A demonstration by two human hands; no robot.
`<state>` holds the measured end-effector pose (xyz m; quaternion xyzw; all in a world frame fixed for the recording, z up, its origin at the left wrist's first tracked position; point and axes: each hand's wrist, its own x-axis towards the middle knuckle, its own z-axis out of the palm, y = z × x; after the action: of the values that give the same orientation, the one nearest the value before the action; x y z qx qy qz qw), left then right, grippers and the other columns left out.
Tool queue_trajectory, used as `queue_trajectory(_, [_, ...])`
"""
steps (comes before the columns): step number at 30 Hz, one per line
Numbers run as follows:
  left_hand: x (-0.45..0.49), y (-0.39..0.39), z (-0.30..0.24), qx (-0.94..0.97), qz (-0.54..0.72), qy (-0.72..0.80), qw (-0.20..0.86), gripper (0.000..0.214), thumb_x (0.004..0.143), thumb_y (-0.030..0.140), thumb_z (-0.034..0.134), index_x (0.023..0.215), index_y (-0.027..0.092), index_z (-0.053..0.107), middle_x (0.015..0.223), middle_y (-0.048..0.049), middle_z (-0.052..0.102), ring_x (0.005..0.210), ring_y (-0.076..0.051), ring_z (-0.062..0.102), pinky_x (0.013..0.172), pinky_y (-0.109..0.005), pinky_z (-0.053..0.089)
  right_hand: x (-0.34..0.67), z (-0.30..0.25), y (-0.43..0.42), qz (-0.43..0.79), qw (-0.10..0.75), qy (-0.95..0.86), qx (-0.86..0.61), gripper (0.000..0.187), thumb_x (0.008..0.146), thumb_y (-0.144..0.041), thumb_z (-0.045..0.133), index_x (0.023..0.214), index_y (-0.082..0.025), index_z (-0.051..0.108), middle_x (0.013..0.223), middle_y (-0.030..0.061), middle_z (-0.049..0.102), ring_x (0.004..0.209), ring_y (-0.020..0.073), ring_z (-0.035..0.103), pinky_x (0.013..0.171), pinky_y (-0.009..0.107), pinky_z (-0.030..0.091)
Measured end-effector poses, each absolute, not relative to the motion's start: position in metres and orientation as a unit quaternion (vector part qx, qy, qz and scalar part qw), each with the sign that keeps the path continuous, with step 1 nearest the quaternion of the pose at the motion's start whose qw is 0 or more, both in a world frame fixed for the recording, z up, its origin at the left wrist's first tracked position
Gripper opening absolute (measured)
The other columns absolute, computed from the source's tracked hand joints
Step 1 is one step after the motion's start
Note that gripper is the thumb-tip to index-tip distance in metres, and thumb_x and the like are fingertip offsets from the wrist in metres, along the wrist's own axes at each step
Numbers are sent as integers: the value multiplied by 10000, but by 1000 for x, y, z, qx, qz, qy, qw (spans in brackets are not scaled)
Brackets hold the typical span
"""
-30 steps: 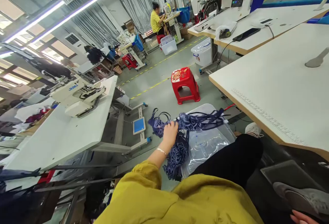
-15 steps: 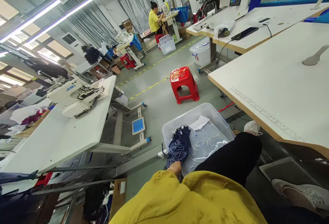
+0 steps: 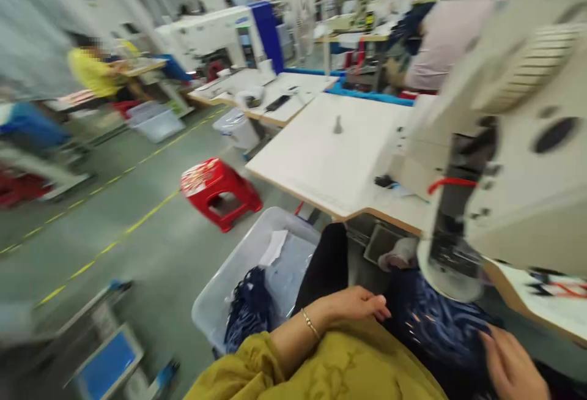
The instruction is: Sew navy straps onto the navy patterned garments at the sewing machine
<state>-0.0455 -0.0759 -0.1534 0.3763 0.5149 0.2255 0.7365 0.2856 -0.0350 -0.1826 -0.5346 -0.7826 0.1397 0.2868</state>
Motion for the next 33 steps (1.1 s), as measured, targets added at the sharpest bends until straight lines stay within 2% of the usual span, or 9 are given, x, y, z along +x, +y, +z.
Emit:
queue_trajectory(3, [10,-68,-160,306,183,405,842,657,868,722,457,849,109,695,855,-141,704,835,-250,694,796,-413,536,281,-180,-57,156,313,-792,-501,405,977,-489,412,989,-198,694,962,124,709,877,265,699,761,398,599])
queue_trajectory(5, [36,-64,-170,249,205,393,861,647,869,722,461,852,109,668,859,-129,692,802,-215,689,770,-379,540,271,-175,-65,167,310,-809,-471,307,978,-390,465,1069,-199,689,1048,109,711,959,244,694,818,354,596])
queue_trajectory(8, [49,-57,-183,182,283,414,846,416,943,528,532,1014,130,628,959,-66,661,808,-161,656,751,-337,543,265,-166,-73,156,302,-813,-472,278,973,-317,495,1141,-182,671,1128,117,698,1037,246,674,866,347,584])
queue_trajectory(11, [44,-51,-186,139,347,424,825,285,956,366,574,1137,146,588,1068,-60,627,869,-168,637,755,-348,552,267,-151,-77,149,294,-811,-483,286,985,-324,464,1086,-195,699,1043,106,725,975,246,697,834,356,597])
queue_trajectory(18, [6,-31,-151,129,470,463,740,438,821,545,688,949,128,650,904,-69,685,863,-188,663,778,-285,521,280,-105,-63,154,188,-881,-405,296,990,-324,461,1180,-277,683,1076,34,744,1010,238,701,900,359,576])
queue_trajectory(23, [-37,-30,-95,222,496,519,660,553,720,677,700,860,145,646,727,-23,662,684,-157,638,611,-229,495,281,-78,-41,115,201,-851,-472,334,947,-452,516,1169,-279,698,1095,52,734,1002,280,700,831,383,604])
queue_trajectory(26, [-42,-48,-52,317,434,522,663,560,776,675,639,879,126,675,687,-40,657,616,-186,635,572,-286,515,244,-55,-40,185,239,-829,-471,441,933,-473,535,1298,-238,614,1290,99,634,1156,286,620,936,391,550])
queue_trajectory(29, [-35,-67,-11,428,371,534,628,448,872,593,567,882,165,699,763,-52,682,718,-201,654,672,-306,536,196,-35,-48,325,236,-820,-407,475,963,-425,504,1404,-248,508,1393,94,557,1274,265,525,1038,381,465])
queue_trajectory(33, [-23,-71,26,652,289,532,457,289,939,377,509,816,204,705,766,-42,684,742,-182,639,743,-279,513,168,-22,-56,444,251,-762,-399,337,973,-373,493,1264,-256,616,1207,78,681,1089,229,652,924,309,538])
